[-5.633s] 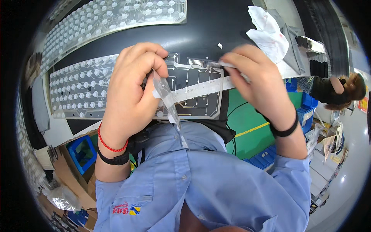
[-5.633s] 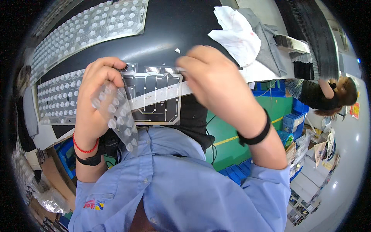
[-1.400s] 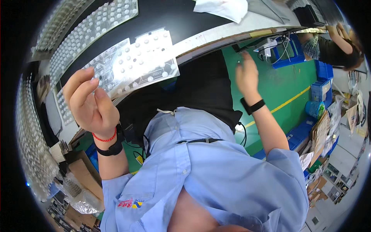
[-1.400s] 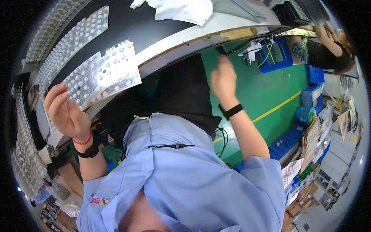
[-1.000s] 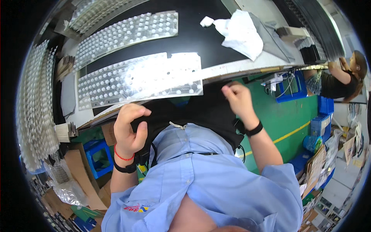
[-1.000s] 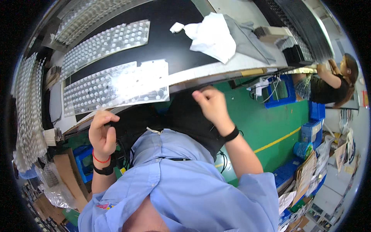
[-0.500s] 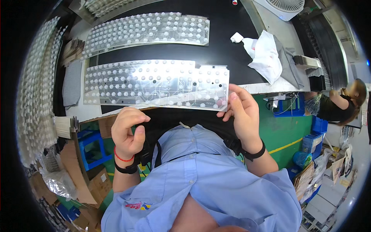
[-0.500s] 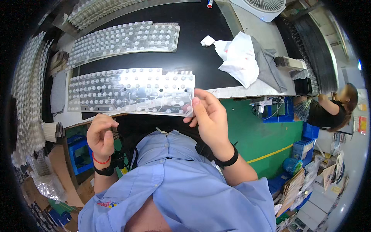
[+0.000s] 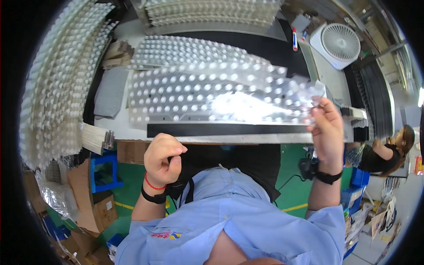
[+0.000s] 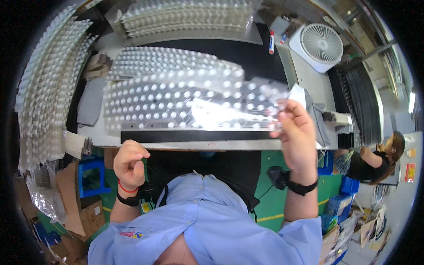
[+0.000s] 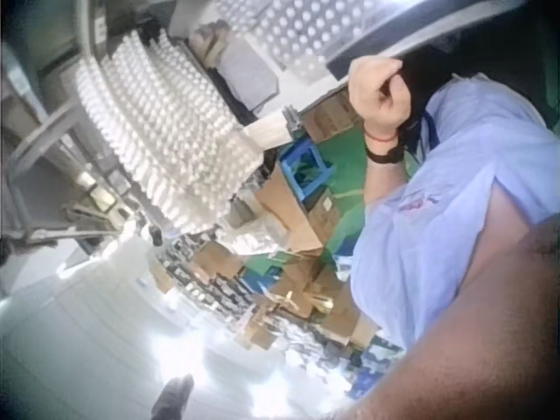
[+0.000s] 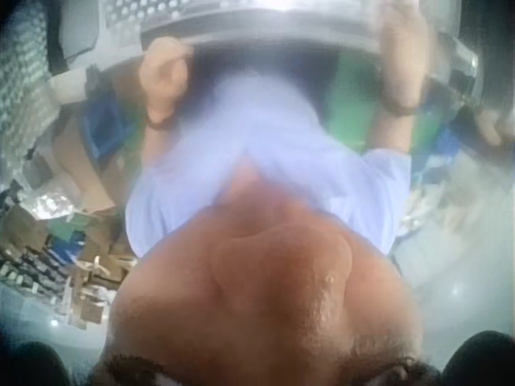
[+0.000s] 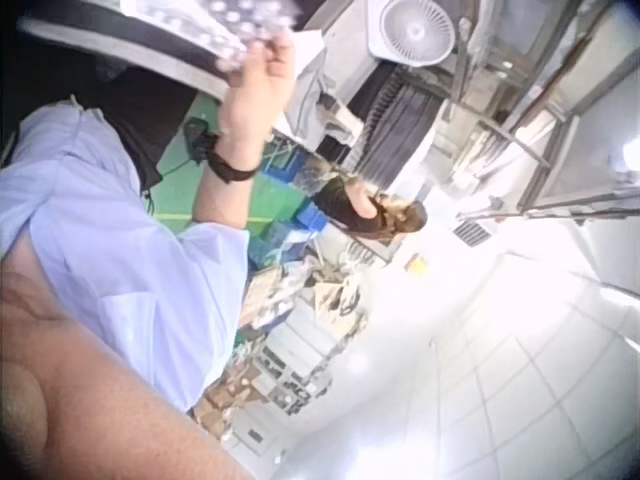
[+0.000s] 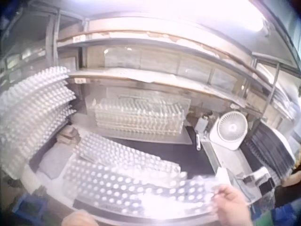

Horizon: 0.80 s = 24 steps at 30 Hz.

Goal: Cleaning and assembling plastic keyboard membrane sheets at a workstation.

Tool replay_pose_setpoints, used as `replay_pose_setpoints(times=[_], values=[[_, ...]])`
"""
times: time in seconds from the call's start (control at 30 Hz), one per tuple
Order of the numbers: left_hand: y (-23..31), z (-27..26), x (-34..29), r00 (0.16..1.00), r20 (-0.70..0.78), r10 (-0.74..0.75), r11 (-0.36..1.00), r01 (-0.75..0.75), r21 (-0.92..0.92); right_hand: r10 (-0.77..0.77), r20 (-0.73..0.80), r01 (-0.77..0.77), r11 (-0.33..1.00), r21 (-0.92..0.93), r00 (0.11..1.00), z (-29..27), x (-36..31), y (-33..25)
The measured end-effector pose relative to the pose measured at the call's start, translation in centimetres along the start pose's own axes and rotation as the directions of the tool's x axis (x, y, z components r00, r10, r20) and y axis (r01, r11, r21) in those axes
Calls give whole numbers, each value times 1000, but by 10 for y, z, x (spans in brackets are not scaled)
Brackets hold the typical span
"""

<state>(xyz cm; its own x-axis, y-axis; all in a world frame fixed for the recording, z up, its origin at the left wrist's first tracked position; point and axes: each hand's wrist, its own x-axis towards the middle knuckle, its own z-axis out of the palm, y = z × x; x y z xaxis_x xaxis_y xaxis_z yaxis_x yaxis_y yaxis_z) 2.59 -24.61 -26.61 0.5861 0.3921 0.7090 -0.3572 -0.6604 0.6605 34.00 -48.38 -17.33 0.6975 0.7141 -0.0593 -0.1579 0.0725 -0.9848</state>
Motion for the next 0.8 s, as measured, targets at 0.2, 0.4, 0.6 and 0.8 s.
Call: replay_pose_setpoints(times=[0.2, 0.4, 0.6, 0.8], values=[[-11, -5, 13, 999, -44, 27, 999, -26, 38, -86, 111, 89, 996, -22, 990, -5, 100, -69], [-18, -5, 19, 951, -213, -225, 962, 182, -203, -154, 220, 165, 986, -32, 963, -4, 139, -57], [-18, -5, 21, 905, -143, -400, 900, 358, -248, -365, 194, 408, 867, -285, 911, -10, 71, -5], [-11, -7, 29, 794, 11, -607, 794, 607, 13, -384, 77, 368, 782, -503, 920, -16, 12, 40]])
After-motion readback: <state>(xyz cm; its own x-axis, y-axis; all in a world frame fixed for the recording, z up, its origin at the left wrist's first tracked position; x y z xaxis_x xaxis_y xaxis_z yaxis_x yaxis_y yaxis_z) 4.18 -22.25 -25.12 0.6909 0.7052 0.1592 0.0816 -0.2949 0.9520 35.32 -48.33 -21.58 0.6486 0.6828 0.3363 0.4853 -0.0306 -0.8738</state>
